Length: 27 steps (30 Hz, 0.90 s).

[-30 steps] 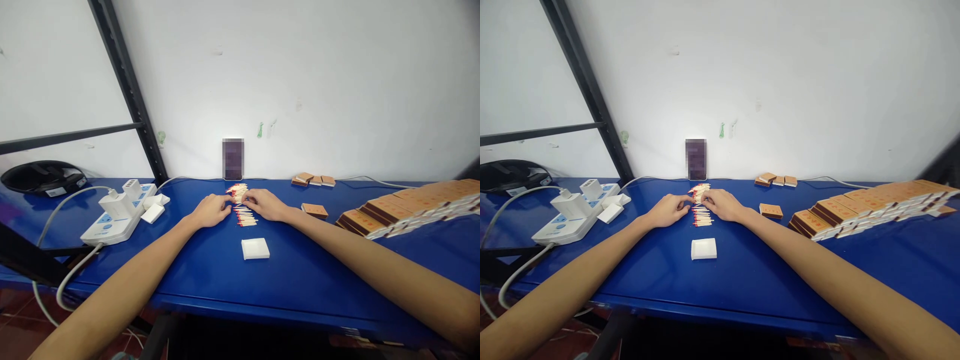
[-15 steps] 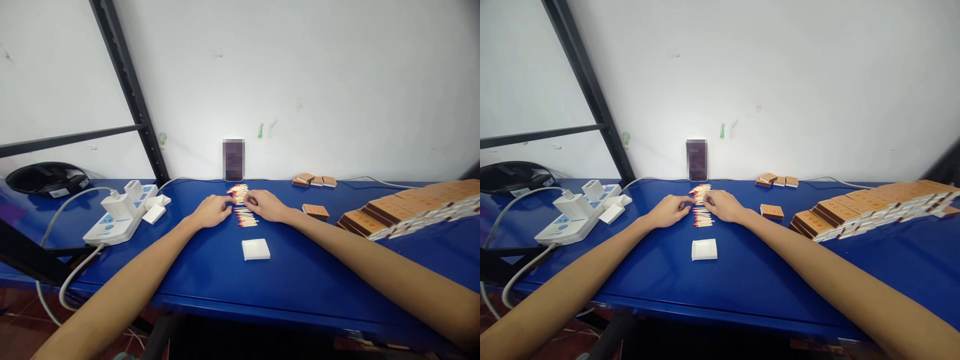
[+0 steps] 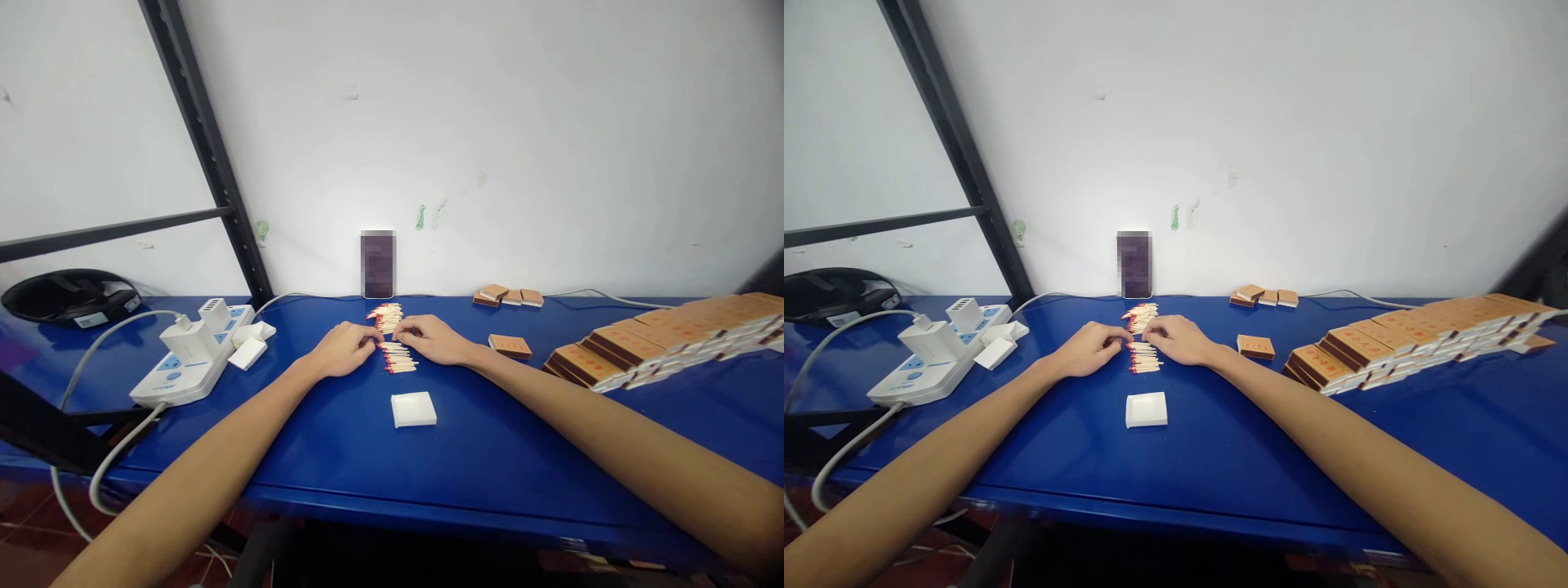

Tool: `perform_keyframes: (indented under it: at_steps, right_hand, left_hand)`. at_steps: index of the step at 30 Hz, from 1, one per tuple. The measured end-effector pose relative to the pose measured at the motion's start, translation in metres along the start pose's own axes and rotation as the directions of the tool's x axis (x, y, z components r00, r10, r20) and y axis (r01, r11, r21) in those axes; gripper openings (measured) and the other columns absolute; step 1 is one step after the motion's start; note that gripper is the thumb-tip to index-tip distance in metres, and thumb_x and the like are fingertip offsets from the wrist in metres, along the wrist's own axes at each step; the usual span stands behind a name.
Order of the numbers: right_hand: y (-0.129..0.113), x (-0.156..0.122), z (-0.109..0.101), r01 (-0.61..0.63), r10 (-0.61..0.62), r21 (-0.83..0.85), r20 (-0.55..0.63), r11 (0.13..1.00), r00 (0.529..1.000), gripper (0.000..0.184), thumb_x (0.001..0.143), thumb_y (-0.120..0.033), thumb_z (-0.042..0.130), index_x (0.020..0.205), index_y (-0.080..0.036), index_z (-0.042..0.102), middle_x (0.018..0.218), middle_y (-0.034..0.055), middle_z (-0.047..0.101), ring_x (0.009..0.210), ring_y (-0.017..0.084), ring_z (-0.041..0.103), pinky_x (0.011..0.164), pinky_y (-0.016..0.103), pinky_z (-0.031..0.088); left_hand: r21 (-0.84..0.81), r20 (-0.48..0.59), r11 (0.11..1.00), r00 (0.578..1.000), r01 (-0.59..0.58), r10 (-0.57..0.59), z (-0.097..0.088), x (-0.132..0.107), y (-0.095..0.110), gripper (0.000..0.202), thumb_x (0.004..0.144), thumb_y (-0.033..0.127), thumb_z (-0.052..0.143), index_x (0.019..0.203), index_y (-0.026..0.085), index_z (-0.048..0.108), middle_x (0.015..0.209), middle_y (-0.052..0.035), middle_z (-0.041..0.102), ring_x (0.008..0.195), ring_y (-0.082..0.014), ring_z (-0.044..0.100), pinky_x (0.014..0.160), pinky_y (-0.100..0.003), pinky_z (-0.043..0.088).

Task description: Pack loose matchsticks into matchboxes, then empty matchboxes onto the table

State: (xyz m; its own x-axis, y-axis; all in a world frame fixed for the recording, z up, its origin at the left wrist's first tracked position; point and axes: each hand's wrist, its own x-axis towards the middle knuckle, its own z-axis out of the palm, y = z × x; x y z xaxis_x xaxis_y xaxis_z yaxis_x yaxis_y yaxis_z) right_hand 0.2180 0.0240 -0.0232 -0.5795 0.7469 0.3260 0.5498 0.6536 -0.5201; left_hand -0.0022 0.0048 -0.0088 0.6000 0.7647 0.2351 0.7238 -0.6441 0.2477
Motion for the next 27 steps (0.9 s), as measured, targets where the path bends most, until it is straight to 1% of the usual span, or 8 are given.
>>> perform_keyframes:
  at_steps: [2,4,7,12,18,22,25,27]
  right_hand:
    - [0.0,0.0,0.0,-0.019,0.02,0.018,-0.029,1.0,0.999,0.026,0.088,-0.028,0.046,0.088,-0.017,0.069,0.08,0.0024,0.065,0.067,0.014,0.051,0.063,0.025,0.034]
    - [0.001,0.002,-0.001,-0.057,0.057,0.003,-0.093,0.998,0.994,0.024,0.086,-0.024,0.046,0.09,-0.016,0.068,0.074,0.0015,0.062,0.064,0.013,0.049,0.062,0.025,0.034]
    - [0.005,0.004,0.001,-0.08,0.068,-0.083,-0.142,0.993,0.988,0.022,0.085,-0.02,0.049,0.094,-0.016,0.068,0.067,-0.0006,0.056,0.061,0.012,0.046,0.061,0.025,0.032]
    - [0.011,0.007,0.004,-0.001,-0.02,-0.182,-0.113,0.983,0.993,0.018,0.086,-0.019,0.052,0.091,-0.017,0.069,0.067,-0.0005,0.053,0.063,0.012,0.045,0.062,0.024,0.03]
    - [0.011,0.007,0.005,-0.003,-0.017,-0.187,-0.104,0.982,0.994,0.013,0.086,-0.02,0.054,0.086,-0.018,0.067,0.065,-0.0016,0.052,0.062,0.011,0.045,0.06,0.023,0.029]
    - [0.011,0.008,0.006,-0.049,0.036,-0.145,-0.087,0.988,0.996,0.013,0.086,-0.024,0.054,0.085,-0.018,0.066,0.062,-0.0029,0.051,0.058,0.011,0.044,0.057,0.023,0.026]
    - [0.005,0.008,0.004,-0.106,0.099,-0.107,-0.071,0.989,0.993,0.013,0.084,-0.025,0.053,0.083,-0.018,0.065,0.059,-0.0032,0.05,0.056,0.01,0.043,0.056,0.024,0.026]
    - [0.0,0.007,0.002,-0.115,0.112,-0.072,-0.044,0.991,0.993,0.013,0.082,-0.025,0.054,0.079,-0.017,0.064,0.059,-0.0031,0.051,0.055,0.01,0.042,0.056,0.024,0.027]
  left_hand:
    - [-0.041,0.013,0.999,0.999,-0.032,0.033,0.0,0.0,0.001,0.032,0.084,0.021,0.043,0.101,0.021,0.07,0.061,0.0027,0.058,0.055,-0.0121,0.049,0.059,-0.023,0.035]
    - [-0.09,0.017,0.995,0.999,-0.044,0.045,0.0,0.0,0.001,0.032,0.082,0.019,0.043,0.099,0.02,0.07,0.058,0.0037,0.054,0.054,-0.0111,0.047,0.059,-0.023,0.036]
    - [-0.124,-0.017,0.992,1.0,0.002,-0.004,0.0,0.001,-0.001,0.034,0.082,0.019,0.043,0.103,0.019,0.069,0.058,0.004,0.053,0.053,-0.0111,0.048,0.059,-0.023,0.036]
    - [-0.016,-0.061,0.996,0.995,0.084,-0.085,-0.001,0.001,-0.004,0.036,0.085,0.023,0.043,0.114,0.019,0.065,0.062,0.0017,0.059,0.057,-0.0138,0.052,0.058,-0.025,0.035]
    - [0.043,-0.034,0.995,0.996,0.089,-0.088,0.0,0.002,-0.005,0.036,0.086,0.024,0.043,0.114,0.022,0.065,0.064,0.0009,0.062,0.059,-0.0157,0.055,0.058,-0.025,0.035]
    - [0.05,-0.029,0.994,0.995,0.093,-0.092,0.0,0.002,-0.005,0.037,0.085,0.023,0.043,0.116,0.022,0.064,0.063,0.0009,0.062,0.059,-0.016,0.056,0.058,-0.026,0.035]
    - [0.064,-0.019,0.993,0.995,0.104,-0.103,0.0,0.002,-0.004,0.038,0.085,0.023,0.042,0.117,0.023,0.063,0.062,0.0012,0.06,0.059,-0.0163,0.055,0.058,-0.026,0.035]
    - [0.077,-0.012,0.991,0.994,0.106,-0.106,0.0,0.003,-0.004,0.039,0.086,0.024,0.041,0.119,0.023,0.062,0.062,0.0013,0.06,0.059,-0.0166,0.055,0.058,-0.026,0.035]
